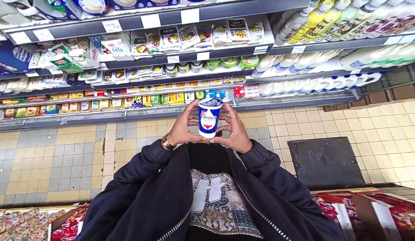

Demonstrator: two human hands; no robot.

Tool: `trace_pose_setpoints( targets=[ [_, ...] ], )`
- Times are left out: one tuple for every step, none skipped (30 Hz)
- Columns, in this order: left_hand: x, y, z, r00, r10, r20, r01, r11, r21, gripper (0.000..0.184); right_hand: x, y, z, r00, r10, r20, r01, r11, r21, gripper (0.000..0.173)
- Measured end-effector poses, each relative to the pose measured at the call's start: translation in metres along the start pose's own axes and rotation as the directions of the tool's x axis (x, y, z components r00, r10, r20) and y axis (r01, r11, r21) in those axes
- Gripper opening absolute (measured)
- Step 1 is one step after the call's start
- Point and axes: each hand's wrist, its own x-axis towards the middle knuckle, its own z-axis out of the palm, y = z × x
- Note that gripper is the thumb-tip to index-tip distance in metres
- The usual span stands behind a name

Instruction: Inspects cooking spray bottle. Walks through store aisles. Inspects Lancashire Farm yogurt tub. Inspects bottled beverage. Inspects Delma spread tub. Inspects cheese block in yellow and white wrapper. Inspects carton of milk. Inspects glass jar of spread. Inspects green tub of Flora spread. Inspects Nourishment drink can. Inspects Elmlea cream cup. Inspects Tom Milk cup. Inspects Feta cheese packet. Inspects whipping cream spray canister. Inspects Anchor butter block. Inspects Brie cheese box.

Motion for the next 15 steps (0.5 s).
trace_pose_setpoints(
  targets=[
    [0.009, -0.001, 0.0, 1.0, 0.022, -0.004, -0.022, 1.0, -0.018, 0.127, 0.004, -0.001, -0.006, 0.999, -0.03, -0.015, 0.031, 0.999, 0.021, 0.122],
    [0.019, -0.001, 0.001, 0.999, 0.051, -0.009, -0.051, 0.998, -0.037, 0.128, 0.007, -0.001, -0.013, 0.998, -0.058, -0.027, 0.059, 0.997, 0.04, 0.123],
    [0.03, -0.001, 0.002, 0.997, 0.081, -0.016, -0.082, 0.996, -0.045, 0.129, 0.011, -0.002, -0.02, 0.996, -0.081, -0.041, 0.083, 0.995, 0.062, 0.123],
    [0.042, 0.0, 0.002, 0.994, 0.106, -0.026, -0.107, 0.993, -0.052, 0.129, 0.015, -0.002, -0.028, 0.993, -0.103, -0.057, 0.108, 0.991, 0.082, 0.122],
    [0.055, 0.001, 0.002, 0.991, 0.129, -0.043, -0.131, 0.99, -0.05, 0.13, 0.019, -0.002, -0.035, 0.989, -0.13, -0.074, 0.136, 0.987, 0.09, 0.121],
    [0.07, 0.004, 0.001, 0.987, 0.152, -0.059, -0.155, 0.987, -0.044, 0.131, 0.022, -0.001, -0.042, 0.984, -0.157, -0.089, 0.165, 0.983, 0.085, 0.12],
    [0.085, 0.007, 0.0, 0.983, 0.174, -0.066, -0.177, 0.984, -0.038, 0.131, 0.025, 0.0, -0.05, 0.979, -0.179, -0.099, 0.187, 0.98, 0.069, 0.118],
    [0.101, 0.011, -0.001, 0.977, 0.199, -0.079, -0.201, 0.979, -0.026, 0.132, 0.027, 0.001, -0.057, 0.975, -0.193, -0.106, 0.199, 0.979, 0.048, 0.117],
    [0.117, 0.017, -0.002, 0.969, 0.227, -0.094, -0.228, 0.974, -0.001, 0.131, 0.029, 0.002, -0.065, 0.974, -0.2, -0.11, 0.204, 0.979, 0.023, 0.116],
    [0.134, 0.023, -0.004, 0.96, 0.257, -0.106, -0.255, 0.966, 0.038, 0.13, 0.03, 0.004, -0.074, 0.974, -0.198, -0.11, 0.2, 0.98, 0.004, 0.117],
    [0.152, 0.03, -0.005, 0.95, 0.288, -0.12, -0.279, 0.957, 0.081, 0.128, 0.031, 0.006, -0.082, 0.974, -0.196, -0.113, 0.196, 0.981, -0.009, 0.117],
    [0.17, 0.038, -0.006, 0.94, 0.312, -0.136, -0.295, 0.947, 0.129, 0.128, 0.031, 0.008, -0.091, 0.974, -0.196, -0.114, 0.194, 0.981, -0.021, 0.117],
    [0.188, 0.048, -0.006, 0.931, 0.33, -0.158, -0.301, 0.936, 0.182, 0.128, 0.031, 0.01, -0.101, 0.974, -0.192, -0.118, 0.19, 0.981, -0.03, 0.116],
    [0.206, 0.059, -0.006, 0.921, 0.346, -0.181, -0.3, 0.924, 0.239, 0.128, 0.031, 0.012, -0.11, 0.974, -0.187, -0.126, 0.184, 0.982, -0.037, 0.115],
    [0.225, 0.07, -0.006, 0.911, 0.36, -0.203, -0.295, 0.91, 0.29, 0.129, 0.031, 0.014, -0.118, 0.973, -0.187, -0.138, 0.181, 0.982, -0.05, 0.114]
  ],
)
